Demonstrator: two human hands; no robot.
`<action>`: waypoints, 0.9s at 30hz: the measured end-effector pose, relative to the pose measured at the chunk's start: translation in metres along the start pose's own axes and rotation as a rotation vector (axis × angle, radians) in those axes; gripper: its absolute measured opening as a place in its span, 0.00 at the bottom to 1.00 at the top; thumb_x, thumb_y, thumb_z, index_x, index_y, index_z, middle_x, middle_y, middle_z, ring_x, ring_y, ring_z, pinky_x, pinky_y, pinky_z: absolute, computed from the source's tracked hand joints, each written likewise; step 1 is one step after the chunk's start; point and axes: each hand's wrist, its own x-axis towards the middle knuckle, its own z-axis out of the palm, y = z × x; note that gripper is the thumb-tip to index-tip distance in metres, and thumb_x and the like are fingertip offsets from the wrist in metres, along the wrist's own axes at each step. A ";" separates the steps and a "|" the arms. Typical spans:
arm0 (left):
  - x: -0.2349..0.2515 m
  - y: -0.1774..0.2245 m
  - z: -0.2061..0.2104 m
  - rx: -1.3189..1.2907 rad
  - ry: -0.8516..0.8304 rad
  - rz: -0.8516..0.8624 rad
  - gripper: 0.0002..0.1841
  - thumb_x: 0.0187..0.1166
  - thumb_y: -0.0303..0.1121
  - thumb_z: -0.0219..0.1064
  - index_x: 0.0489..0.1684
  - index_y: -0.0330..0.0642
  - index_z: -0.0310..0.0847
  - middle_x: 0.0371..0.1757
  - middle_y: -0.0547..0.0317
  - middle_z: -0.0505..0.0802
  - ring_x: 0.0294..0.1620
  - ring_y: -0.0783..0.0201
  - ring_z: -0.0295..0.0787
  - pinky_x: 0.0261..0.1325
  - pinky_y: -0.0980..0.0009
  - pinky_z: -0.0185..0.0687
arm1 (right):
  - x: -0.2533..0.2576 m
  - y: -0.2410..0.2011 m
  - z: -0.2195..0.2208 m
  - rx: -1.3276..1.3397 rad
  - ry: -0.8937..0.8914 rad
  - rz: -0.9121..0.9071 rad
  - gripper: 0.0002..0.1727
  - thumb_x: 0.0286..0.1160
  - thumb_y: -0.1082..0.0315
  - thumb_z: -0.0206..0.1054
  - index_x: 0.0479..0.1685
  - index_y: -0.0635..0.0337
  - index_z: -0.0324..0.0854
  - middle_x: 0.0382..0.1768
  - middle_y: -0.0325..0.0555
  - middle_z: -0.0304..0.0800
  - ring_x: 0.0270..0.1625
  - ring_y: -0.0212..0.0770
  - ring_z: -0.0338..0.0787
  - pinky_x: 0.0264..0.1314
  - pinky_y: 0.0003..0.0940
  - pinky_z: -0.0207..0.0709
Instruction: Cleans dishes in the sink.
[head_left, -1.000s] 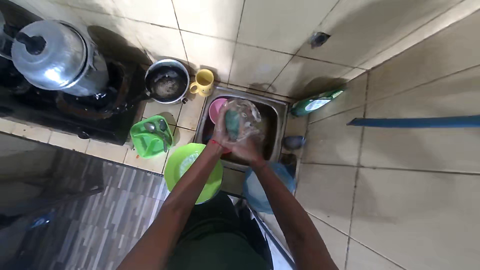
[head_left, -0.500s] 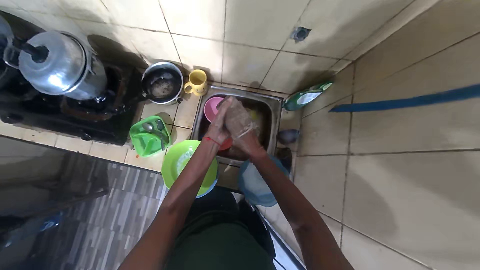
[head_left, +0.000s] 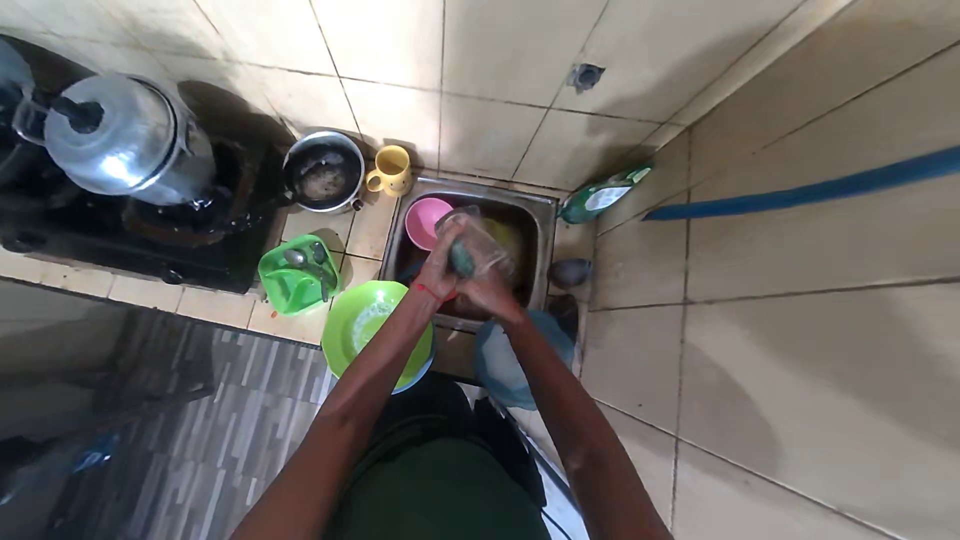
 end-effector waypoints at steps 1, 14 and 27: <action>0.003 -0.005 -0.004 -0.035 -0.014 0.029 0.15 0.88 0.46 0.57 0.64 0.50 0.73 0.47 0.61 0.90 0.47 0.67 0.89 0.50 0.67 0.89 | -0.005 -0.008 0.000 0.277 0.058 0.131 0.38 0.56 0.82 0.73 0.77 0.67 0.73 0.70 0.55 0.83 0.71 0.40 0.83 0.74 0.38 0.78; 0.031 -0.037 -0.015 0.300 -0.022 0.104 0.28 0.92 0.49 0.47 0.86 0.44 0.61 0.76 0.48 0.80 0.72 0.58 0.79 0.74 0.55 0.77 | 0.042 0.025 -0.040 -0.017 0.261 0.321 0.29 0.88 0.47 0.59 0.76 0.58 0.78 0.71 0.57 0.84 0.74 0.49 0.83 0.79 0.54 0.73; 0.017 -0.002 0.009 0.205 -0.152 -0.235 0.17 0.89 0.49 0.52 0.63 0.52 0.77 0.45 0.61 0.91 0.44 0.67 0.90 0.46 0.65 0.89 | 0.094 0.009 -0.049 0.287 0.292 0.044 0.11 0.79 0.64 0.66 0.29 0.58 0.86 0.22 0.30 0.83 0.27 0.23 0.81 0.38 0.24 0.79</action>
